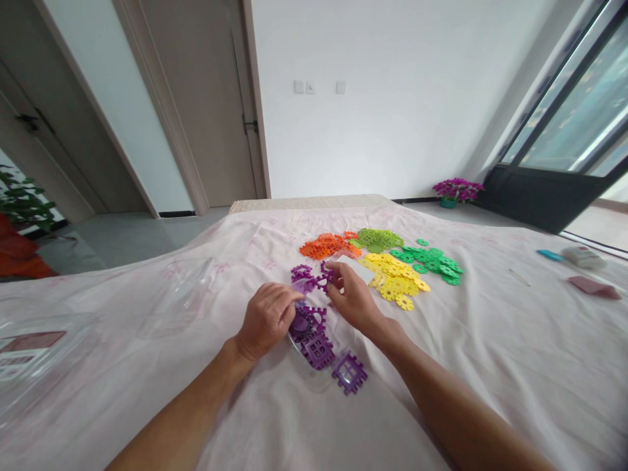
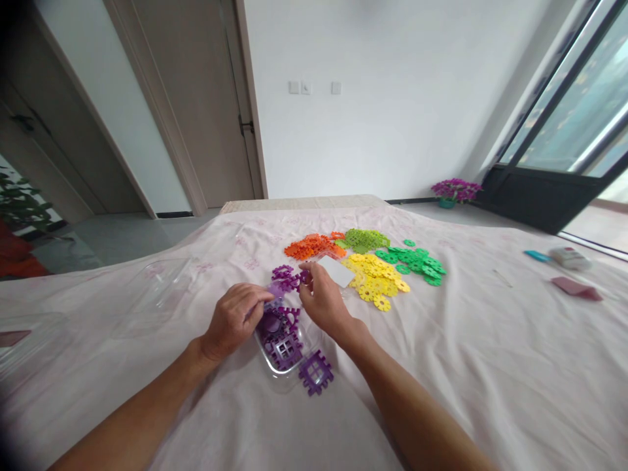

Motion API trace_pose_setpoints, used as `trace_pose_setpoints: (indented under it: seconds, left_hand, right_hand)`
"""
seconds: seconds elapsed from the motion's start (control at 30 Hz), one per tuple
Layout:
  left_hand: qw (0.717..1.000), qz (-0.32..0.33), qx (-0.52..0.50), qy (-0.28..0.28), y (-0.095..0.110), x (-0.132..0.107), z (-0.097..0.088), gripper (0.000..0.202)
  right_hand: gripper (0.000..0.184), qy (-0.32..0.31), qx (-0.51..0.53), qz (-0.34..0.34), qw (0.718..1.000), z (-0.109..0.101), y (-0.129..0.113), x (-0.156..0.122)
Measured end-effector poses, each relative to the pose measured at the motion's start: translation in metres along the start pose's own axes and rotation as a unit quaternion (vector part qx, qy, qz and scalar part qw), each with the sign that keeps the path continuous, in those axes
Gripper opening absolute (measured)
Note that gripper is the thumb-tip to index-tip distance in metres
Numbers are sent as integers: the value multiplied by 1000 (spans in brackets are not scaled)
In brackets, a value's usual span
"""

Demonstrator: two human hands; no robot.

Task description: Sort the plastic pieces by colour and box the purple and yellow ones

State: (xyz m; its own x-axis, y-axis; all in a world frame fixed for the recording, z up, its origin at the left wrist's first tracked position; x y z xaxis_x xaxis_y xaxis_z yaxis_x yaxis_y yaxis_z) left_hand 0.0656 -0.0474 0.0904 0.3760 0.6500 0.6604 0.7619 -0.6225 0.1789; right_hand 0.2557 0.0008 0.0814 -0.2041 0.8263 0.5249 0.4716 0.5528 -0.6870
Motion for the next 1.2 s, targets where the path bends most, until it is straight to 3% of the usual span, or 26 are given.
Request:
trace_pose_setpoints:
  seconds: [0.1, 0.27, 0.5, 0.77, 1.0, 1.2]
  left_hand:
    - [999, 7, -2, -47, 9, 1, 5, 28]
    - [993, -54, 31, -103, 16, 8, 6, 22]
    - [981, -36, 48, -183, 33, 10, 15, 23]
    - [976, -26, 68, -205, 31, 6, 19, 31]
    - [973, -48, 74, -214, 31, 6, 21, 24]
    - [978, -60, 53, -195, 31, 8, 20, 20]
  right_hand:
    - [38, -2, -8, -10, 1000, 1, -2, -1]
    - [44, -8, 6, -7, 1000, 3, -6, -2]
    - [53, -14, -9, -24, 1000, 7, -12, -3]
    - [50, -10, 19, -4, 1000, 7, -15, -6]
    - [40, -9, -15, -32, 999, 1, -21, -3]
    - [27, -67, -91, -37, 993, -7, -39, -1]
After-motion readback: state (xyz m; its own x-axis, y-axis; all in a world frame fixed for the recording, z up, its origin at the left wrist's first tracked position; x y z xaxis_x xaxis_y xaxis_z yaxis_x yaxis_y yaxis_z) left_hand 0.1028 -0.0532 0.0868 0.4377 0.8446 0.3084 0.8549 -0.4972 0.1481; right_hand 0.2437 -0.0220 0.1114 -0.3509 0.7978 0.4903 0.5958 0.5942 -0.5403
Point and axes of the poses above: each hand's wrist, its own x-axis towards the middle knuckle, its own z-axis out of the palm, y = z × x, the point moved 5 cm from there along x, towards the middle knuckle, and after that the axes turned 7 degrees about x, right-handed, at the moved point
